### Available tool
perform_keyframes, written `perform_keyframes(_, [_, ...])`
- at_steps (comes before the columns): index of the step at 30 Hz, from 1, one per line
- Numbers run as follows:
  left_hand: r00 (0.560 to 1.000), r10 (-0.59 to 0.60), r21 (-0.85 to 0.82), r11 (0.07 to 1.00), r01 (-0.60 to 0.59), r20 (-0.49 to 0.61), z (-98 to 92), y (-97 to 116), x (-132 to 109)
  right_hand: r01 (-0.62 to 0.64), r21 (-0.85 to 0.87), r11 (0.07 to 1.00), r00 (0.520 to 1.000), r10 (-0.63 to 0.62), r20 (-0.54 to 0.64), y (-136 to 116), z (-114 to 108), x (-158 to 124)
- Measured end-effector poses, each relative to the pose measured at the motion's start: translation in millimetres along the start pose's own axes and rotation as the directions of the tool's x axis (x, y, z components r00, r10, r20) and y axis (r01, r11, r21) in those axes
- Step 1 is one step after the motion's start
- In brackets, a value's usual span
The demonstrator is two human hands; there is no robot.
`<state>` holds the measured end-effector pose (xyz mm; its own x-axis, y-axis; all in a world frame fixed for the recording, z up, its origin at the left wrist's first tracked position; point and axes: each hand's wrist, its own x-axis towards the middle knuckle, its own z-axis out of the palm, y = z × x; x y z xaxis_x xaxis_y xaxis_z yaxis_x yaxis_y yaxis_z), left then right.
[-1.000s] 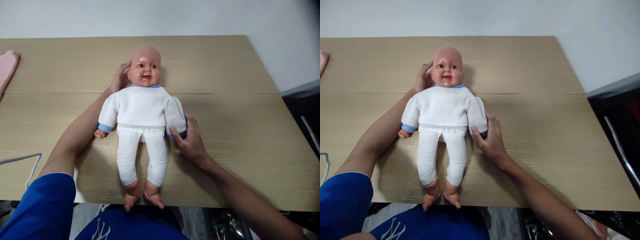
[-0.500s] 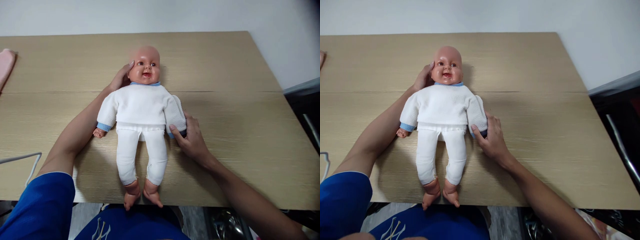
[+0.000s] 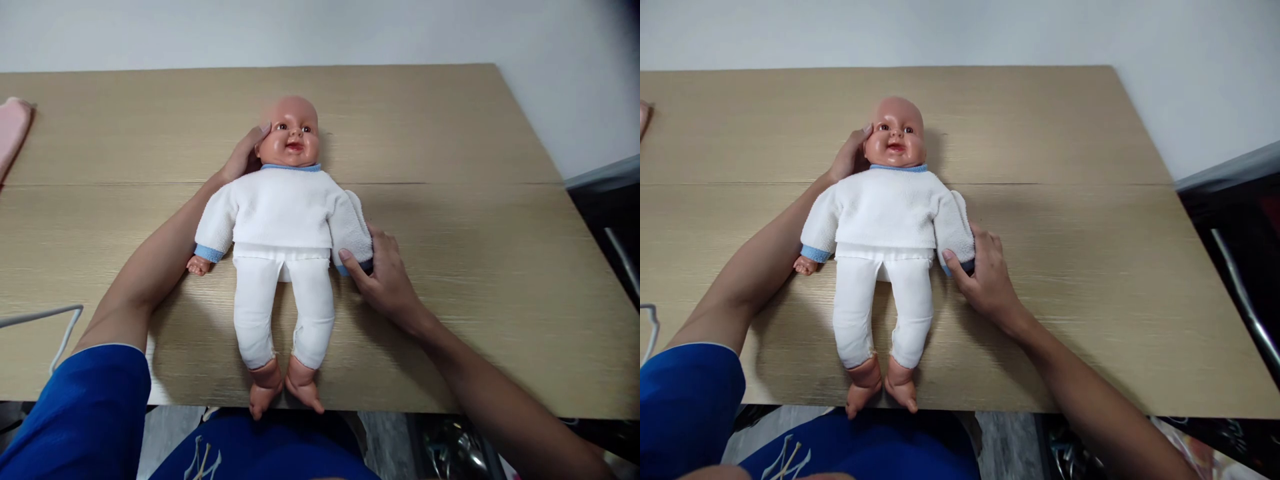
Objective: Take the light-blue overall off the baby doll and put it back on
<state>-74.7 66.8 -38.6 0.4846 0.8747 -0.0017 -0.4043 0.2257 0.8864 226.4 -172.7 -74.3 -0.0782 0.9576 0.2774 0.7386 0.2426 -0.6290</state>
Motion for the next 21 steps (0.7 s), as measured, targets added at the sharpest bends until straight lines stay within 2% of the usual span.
perform_keyframes(3, [0.999, 0.002, 0.013, 1.0, -0.002, -0.051, -3.0, -2.4, 2.9, 0.01, -0.013, 1.0, 1.0, -0.01, 0.002, 0.4, -0.4, 0.4])
perform_keyframes(8, [0.999, 0.012, -0.061, 0.998, -0.009, 0.053, -6.2, -5.4, 5.6, 0.026, -0.03, 0.999, 1.0, -0.026, -0.001, 1.0, -0.6, 0.6])
perform_keyframes(12, [1.0, -0.003, -0.067, 0.998, 0.003, -0.001, -5.7, -5.3, 5.6, 0.024, -0.031, 0.999, 1.0, -0.024, 0.008, 0.5, -1.2, 0.7])
perform_keyframes(16, [0.997, -0.013, -0.089, 0.996, 0.02, 0.072, -4.7, -3.8, 4.0, 0.023, -0.043, 0.999, 1.0, -0.022, 0.018, 0.4, -1.9, 1.1])
perform_keyframes(21, [0.995, -0.023, -0.068, 0.997, 0.03, 0.099, -3.9, -3.0, 3.2, 0.021, -0.04, 0.999, 1.0, -0.02, 0.024, 0.5, -2.4, 1.3])
